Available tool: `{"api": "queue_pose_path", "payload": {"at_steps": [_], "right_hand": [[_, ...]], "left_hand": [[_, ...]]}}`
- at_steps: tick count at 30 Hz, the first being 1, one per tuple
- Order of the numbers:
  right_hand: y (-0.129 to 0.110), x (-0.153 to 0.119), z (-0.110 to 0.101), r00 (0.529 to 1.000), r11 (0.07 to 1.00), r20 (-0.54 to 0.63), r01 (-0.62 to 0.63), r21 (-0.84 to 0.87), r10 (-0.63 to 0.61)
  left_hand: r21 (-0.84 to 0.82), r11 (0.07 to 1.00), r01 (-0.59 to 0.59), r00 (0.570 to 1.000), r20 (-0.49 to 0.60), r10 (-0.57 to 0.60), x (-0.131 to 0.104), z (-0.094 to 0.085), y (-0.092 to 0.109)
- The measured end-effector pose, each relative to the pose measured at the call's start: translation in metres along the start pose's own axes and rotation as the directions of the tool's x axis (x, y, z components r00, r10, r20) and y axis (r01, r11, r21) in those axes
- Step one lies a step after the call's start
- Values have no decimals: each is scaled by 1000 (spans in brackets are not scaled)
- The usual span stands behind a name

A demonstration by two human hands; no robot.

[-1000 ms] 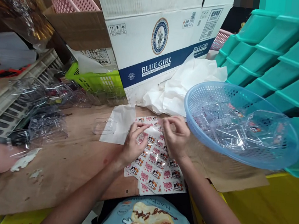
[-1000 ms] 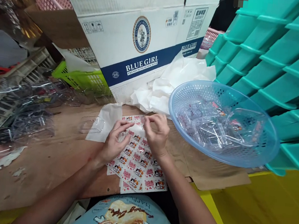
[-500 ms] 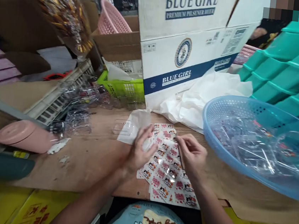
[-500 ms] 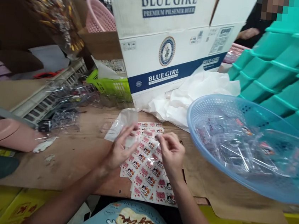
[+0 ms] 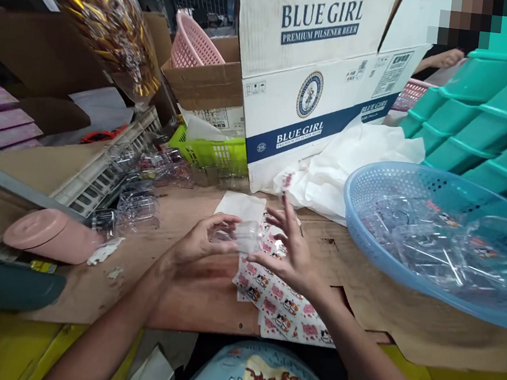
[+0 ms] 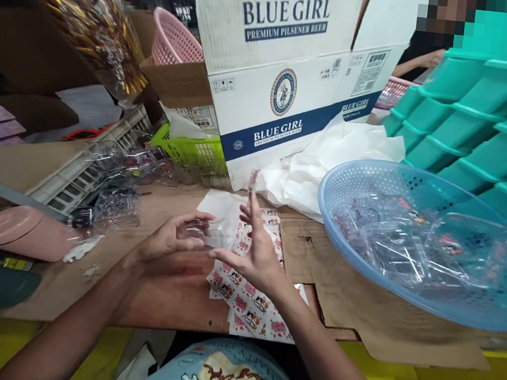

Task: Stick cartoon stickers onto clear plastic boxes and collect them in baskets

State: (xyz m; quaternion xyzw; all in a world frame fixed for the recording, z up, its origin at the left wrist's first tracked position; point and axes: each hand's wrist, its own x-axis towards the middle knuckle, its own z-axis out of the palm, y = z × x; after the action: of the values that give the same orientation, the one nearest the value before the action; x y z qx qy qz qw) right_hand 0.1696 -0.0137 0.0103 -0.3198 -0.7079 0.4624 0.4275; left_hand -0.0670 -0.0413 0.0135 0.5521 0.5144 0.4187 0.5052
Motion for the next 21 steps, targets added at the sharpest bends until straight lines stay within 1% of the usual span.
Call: {"api": "queue_pose_path", "payload": {"at_steps": [1,2,3,4,5,6,7,8,9,11,12,13,14,15,16,17,18,19,21], "right_hand": [[-1,5,2,999,997,17,-36,71,35],[-1,10,4,998,987,-4,-63,148,64],[1,13,7,995,974,-58,-73,216,87],[3,14,8,985,961,-134,-71,266,110],[6,14,10,969,954,-210,-66,293,131],[10,13,10,956,952,-254,-68,298,148],[13,9,10,952,954,-263,-78,289,157],[16,5,7,955,959,-248,-92,269,161],[18,-1,4,961,966,-226,-106,234,160],[16,-15,-9,964,981,-212,-128,146,158],[12,-22,-18,964,980,-203,-146,132,171],[7,-30,-27,964,971,-173,-175,163,203],[1,-37,-35,963,946,-101,-221,238,250],[-6,-43,-43,954,898,11,-284,337,298],[-12,-49,-48,933,829,136,-359,429,334],[-17,-54,-52,902,752,249,-432,497,354],[-21,-59,-53,869,681,330,-494,541,368],[-24,-62,-53,844,624,379,-535,570,379],[-25,-66,-50,820,547,417,-572,611,392]], "left_hand": [[-92,996,-7,1000,2,7,-3,15,4],[-190,981,-34,998,-58,24,-5,30,5],[-308,949,-62,990,-140,20,-6,45,5],[-441,895,-73,980,-199,-18,-6,58,3],[-569,820,-58,975,-210,-77,-6,70,0],[-672,740,-19,976,-174,-133,-6,81,-3],[-738,674,30,979,-116,-170,-6,90,-5],[-772,633,57,979,-80,-186,-6,97,-6],[-784,619,50,980,-82,-183,-6,102,-5],[-775,632,-9,979,-135,-151,-6,106,-1],[-771,636,-24,980,-144,-137,-6,106,2],[-771,637,-23,983,-134,-126,-6,105,4],[-770,638,-9,987,-111,-120,-7,104,5],[-766,642,8,989,-89,-118,-8,103,6],[-761,649,21,990,-74,-119,-9,103,6],[-753,657,30,990,-68,-122,-10,104,5],[-746,665,38,990,-65,-128,-10,106,4],[-739,672,48,988,-62,-138,-11,108,3],[-725,686,65,985,-62,-159,-11,113,1]]}}
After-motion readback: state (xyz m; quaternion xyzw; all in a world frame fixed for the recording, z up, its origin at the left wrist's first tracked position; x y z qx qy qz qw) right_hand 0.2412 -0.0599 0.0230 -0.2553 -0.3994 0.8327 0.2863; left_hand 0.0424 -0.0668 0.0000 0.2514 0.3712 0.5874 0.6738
